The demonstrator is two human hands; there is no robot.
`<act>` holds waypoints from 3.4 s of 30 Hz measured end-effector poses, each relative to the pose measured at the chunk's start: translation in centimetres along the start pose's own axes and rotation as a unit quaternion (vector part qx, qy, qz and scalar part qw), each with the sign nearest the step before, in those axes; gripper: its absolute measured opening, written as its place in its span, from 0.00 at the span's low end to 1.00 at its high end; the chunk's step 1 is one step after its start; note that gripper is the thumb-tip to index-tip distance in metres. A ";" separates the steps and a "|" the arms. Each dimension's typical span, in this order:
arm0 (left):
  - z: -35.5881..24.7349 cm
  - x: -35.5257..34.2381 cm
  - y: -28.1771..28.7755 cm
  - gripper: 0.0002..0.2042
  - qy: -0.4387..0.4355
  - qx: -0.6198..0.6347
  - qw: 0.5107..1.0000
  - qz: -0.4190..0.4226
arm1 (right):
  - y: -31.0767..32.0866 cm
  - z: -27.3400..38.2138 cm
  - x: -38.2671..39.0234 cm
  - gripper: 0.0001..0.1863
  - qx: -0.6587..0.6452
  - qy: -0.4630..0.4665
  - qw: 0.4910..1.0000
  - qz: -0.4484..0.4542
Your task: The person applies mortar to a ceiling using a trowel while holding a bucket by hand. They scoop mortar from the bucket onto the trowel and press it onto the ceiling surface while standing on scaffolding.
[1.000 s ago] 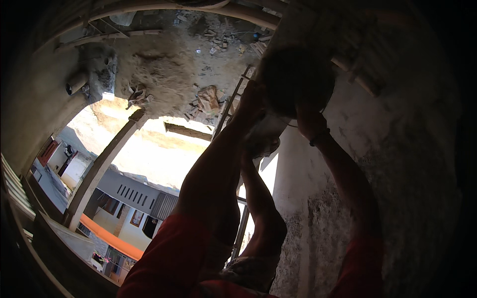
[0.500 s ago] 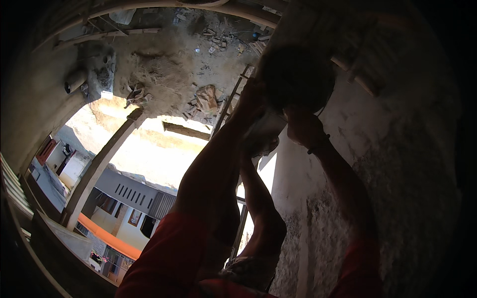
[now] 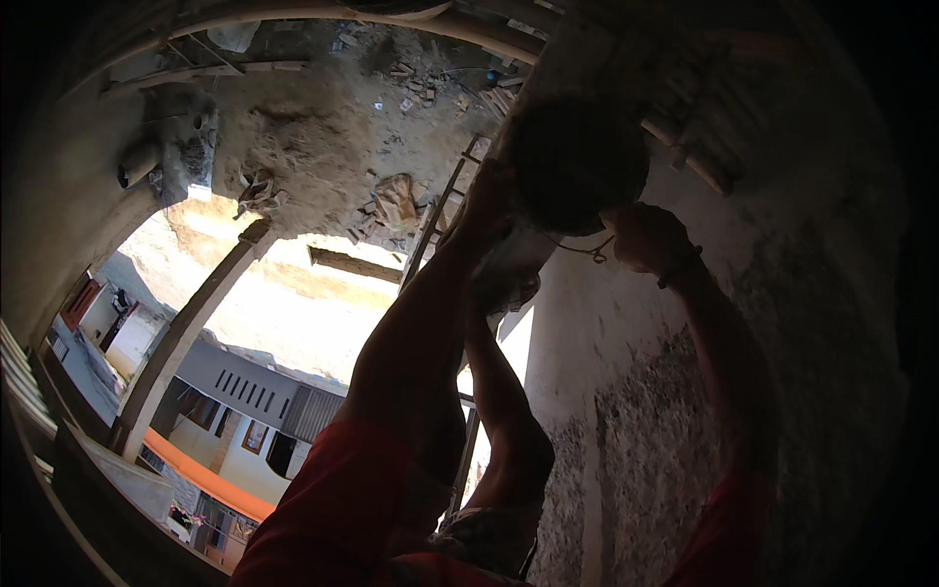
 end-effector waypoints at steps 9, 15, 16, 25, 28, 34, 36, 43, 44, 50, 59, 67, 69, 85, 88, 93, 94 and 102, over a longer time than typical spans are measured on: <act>-0.1 -0.1 -2.1 0.05 0.256 0.278 0.919 0.111 | 0.4 -3.9 -8.3 0.23 0.167 -0.012 0.957 -0.235; 1.1 1.0 -0.4 0.08 0.307 0.337 0.886 0.078 | -0.2 -1.3 -10.4 0.23 -0.149 0.100 0.898 -0.402; -1.8 0.2 -0.9 0.09 0.355 0.381 0.849 0.091 | -1.5 -4.0 -11.1 0.20 -0.091 0.063 0.943 -0.315; -0.7 -0.6 0.2 0.11 0.238 0.196 0.951 0.036 | -0.9 -6.5 -9.3 0.03 0.013 0.290 0.934 0.209; -0.7 -0.3 -0.3 0.12 0.217 0.187 0.956 0.060 | -4.5 -7.7 -8.4 0.06 -0.392 0.112 0.880 0.245; -0.9 -0.5 0.8 0.10 -0.019 -0.085 0.996 0.016 | -9.1 -3.9 -6.2 0.17 -0.769 -0.062 0.617 0.154; -1.4 -0.3 0.6 0.09 0.067 0.014 0.996 0.057 | -12.1 -2.7 -6.7 0.18 -0.852 -0.071 0.502 0.129; -2.1 -1.6 2.0 0.17 -0.031 -0.120 0.987 0.104 | -12.0 4.6 -9.1 0.21 -0.955 0.078 0.282 -0.050; -2.1 -2.1 1.6 0.20 0.046 -0.030 0.991 0.125 | -12.3 5.0 -8.4 0.19 -0.965 0.110 0.237 -0.031; -2.0 0.7 2.2 0.26 0.341 0.280 0.886 0.144 | -10.1 4.6 -2.9 0.12 -0.863 0.129 0.482 -0.079; 2.0 2.5 -1.9 0.24 0.188 0.244 0.943 0.127 | -6.5 -0.7 -0.1 0.10 -0.349 -0.032 0.912 -0.214; -1.4 1.3 0.6 0.07 0.020 -0.001 0.995 0.101 | -9.2 0.2 -2.6 0.13 -0.120 0.047 0.950 -0.284; -0.9 0.6 0.1 0.08 0.059 0.019 0.985 0.159 | -9.0 -0.1 -3.0 0.13 -0.112 0.061 0.944 -0.304; 3.9 3.7 0.6 0.10 0.307 0.346 0.885 0.060 | 4.7 2.9 3.9 0.12 -0.023 0.024 0.998 -0.054; -2.5 1.2 -2.3 0.11 0.367 0.337 0.860 0.108 | -1.5 -4.0 -2.4 0.13 -0.103 0.002 0.985 -0.139; 0.9 1.7 0.7 0.13 -0.020 -0.071 0.995 0.064 | -6.2 3.1 -3.7 0.17 0.051 0.097 0.961 -0.253; 0.7 2.1 0.0 0.13 0.069 0.056 0.993 0.076 | -6.5 3.1 -2.3 0.19 0.007 0.121 0.942 -0.313; -2.3 1.3 -0.6 0.11 0.057 0.006 0.997 0.051 | -7.7 1.1 -2.5 0.17 -0.103 0.082 0.975 -0.181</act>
Point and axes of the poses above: each hand's wrist, its own x-axis away from the middle knuckle, its own y-axis out of the back of the hand, z = x × y, the point moved 3 cm from there along -x, towards the middle knuckle, and after that the axes turned 8 degrees about -x, right-handed, at the moved point
